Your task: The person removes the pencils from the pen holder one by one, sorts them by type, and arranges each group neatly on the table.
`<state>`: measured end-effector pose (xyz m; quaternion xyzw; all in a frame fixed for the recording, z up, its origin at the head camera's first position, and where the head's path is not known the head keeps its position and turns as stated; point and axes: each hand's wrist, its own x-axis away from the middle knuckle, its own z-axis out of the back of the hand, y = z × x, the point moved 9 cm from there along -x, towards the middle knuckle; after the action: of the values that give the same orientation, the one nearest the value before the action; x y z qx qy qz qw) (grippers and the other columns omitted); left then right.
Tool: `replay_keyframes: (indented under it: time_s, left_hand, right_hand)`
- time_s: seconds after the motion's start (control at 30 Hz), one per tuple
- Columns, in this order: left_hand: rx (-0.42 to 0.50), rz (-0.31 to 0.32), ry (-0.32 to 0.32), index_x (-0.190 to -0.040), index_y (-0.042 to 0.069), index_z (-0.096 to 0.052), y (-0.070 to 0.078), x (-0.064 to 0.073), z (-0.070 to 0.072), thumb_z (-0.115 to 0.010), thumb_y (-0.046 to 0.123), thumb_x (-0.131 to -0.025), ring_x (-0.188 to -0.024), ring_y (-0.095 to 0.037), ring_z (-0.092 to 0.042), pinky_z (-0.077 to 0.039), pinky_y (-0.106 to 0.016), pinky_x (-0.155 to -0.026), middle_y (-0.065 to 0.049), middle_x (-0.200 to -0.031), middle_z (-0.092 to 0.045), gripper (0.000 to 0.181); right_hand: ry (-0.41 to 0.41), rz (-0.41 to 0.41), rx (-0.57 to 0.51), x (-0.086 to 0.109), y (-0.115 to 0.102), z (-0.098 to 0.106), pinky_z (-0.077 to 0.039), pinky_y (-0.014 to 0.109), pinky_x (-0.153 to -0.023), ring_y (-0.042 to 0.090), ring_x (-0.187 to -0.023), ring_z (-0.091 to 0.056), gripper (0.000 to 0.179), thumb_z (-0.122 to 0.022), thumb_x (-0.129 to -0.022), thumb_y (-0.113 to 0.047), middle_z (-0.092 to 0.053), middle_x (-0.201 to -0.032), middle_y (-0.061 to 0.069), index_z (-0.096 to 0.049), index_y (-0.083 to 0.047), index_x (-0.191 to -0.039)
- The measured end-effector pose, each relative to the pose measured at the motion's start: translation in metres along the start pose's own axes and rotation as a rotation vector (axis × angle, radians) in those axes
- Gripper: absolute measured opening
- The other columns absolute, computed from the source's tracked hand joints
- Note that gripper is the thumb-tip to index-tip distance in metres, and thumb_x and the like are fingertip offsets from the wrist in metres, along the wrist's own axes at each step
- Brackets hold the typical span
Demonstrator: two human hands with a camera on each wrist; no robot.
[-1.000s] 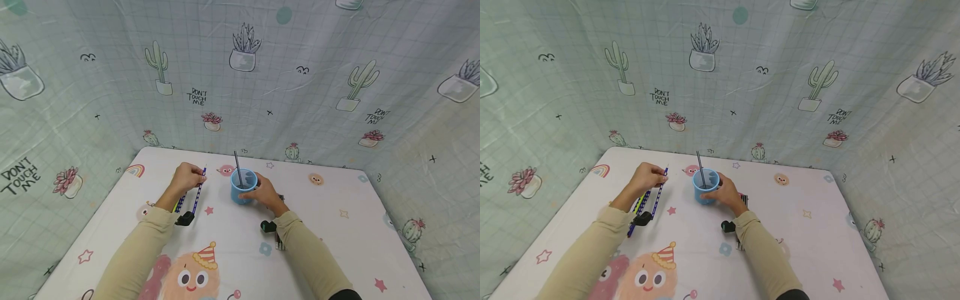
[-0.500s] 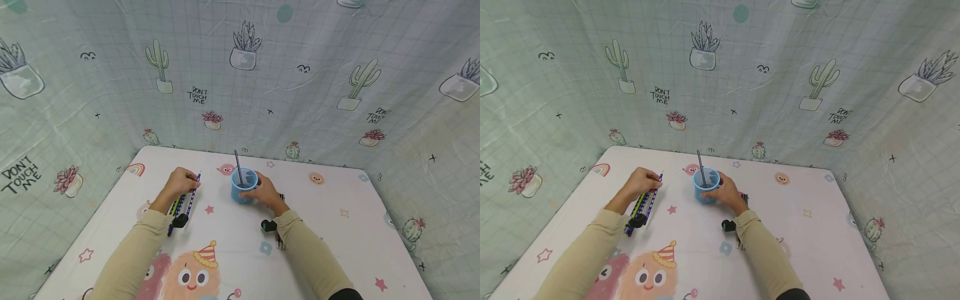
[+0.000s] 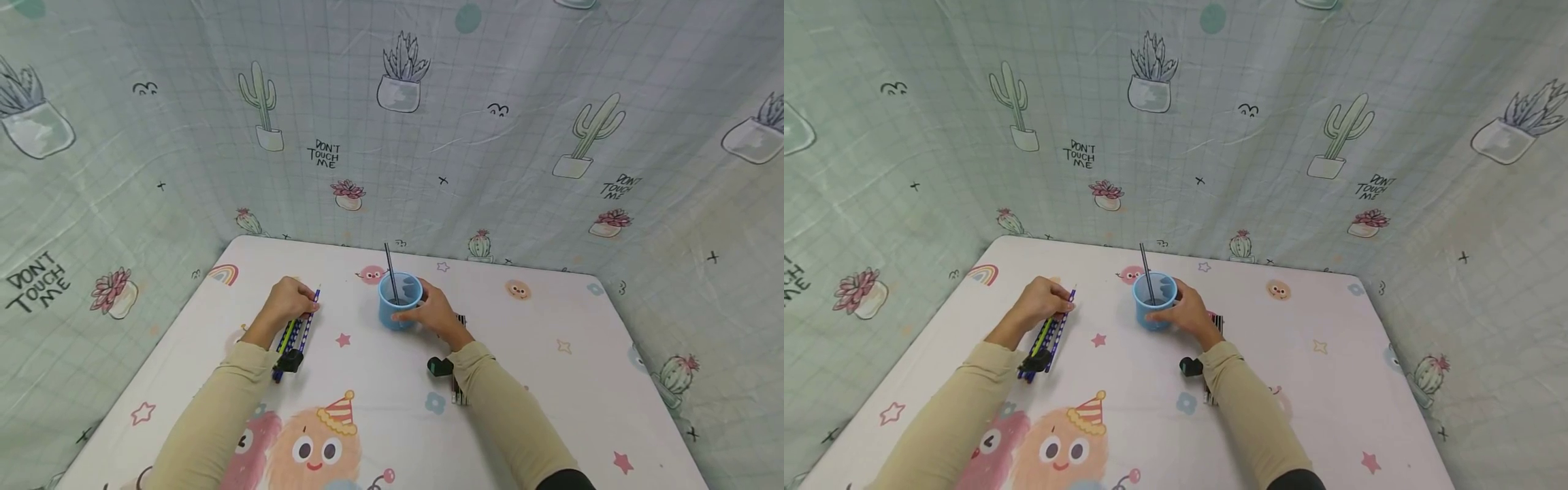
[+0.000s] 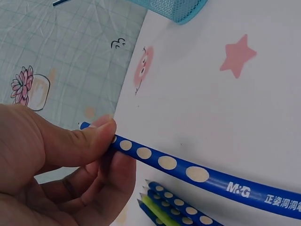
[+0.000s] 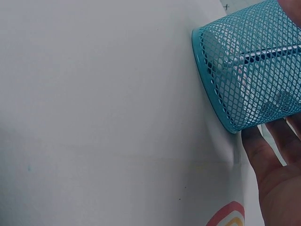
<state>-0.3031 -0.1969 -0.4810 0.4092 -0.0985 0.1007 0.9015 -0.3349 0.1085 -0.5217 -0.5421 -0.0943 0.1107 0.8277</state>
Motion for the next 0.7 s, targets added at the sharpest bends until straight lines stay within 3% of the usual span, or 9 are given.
replay_keyframes:
  time_s: [0.17,0.27,0.5,0.7]
  left_hand:
    - [-0.013,0.02,0.024,-0.105,-0.007,-0.075,-0.006,-0.001,0.001,-0.081,0.004,-0.088,-0.063,-0.011,-0.068,-0.063,-0.029,-0.066,-0.024,-0.103,-0.074,0.022]
    - [-0.038,0.014,0.034,-0.102,-0.007,-0.077,-0.008,-0.003,0.002,-0.083,0.004,-0.085,-0.06,-0.011,-0.069,-0.063,-0.032,-0.066,-0.023,-0.096,-0.076,0.021]
    - [-0.077,0.023,0.064,-0.096,-0.006,-0.079,-0.015,-0.004,0.003,-0.086,0.005,-0.081,-0.058,-0.013,-0.071,-0.064,-0.033,-0.064,-0.015,-0.077,-0.076,0.02]
    - [-0.103,0.053,0.081,-0.091,-0.004,-0.077,-0.022,-0.004,0.005,-0.088,0.007,-0.078,-0.056,-0.014,-0.071,-0.056,-0.025,-0.054,-0.009,-0.067,-0.074,0.02]
  right_hand:
    - [-0.003,0.004,-0.007,-0.001,0.001,0.001,-0.04,0.059,-0.122,0.032,-0.145,-0.052,0.095,-0.098,-0.071,-0.024,-0.06,-0.15,0.007,-0.051,-0.016,-0.152]
    - [-0.005,0.007,-0.004,-0.001,0.001,0.0,-0.039,0.06,-0.122,0.033,-0.145,-0.051,0.095,-0.098,-0.071,-0.025,-0.06,-0.15,0.007,-0.05,-0.016,-0.152]
    - [-0.005,0.013,-0.008,-0.001,0.001,0.0,-0.039,0.059,-0.122,0.032,-0.145,-0.051,0.095,-0.098,-0.071,-0.024,-0.06,-0.149,0.008,-0.051,-0.015,-0.152]
    - [-0.007,0.011,-0.02,-0.001,0.002,-0.001,-0.039,0.059,-0.122,0.033,-0.145,-0.052,0.095,-0.099,-0.07,-0.024,-0.061,-0.149,0.008,-0.051,-0.016,-0.152]
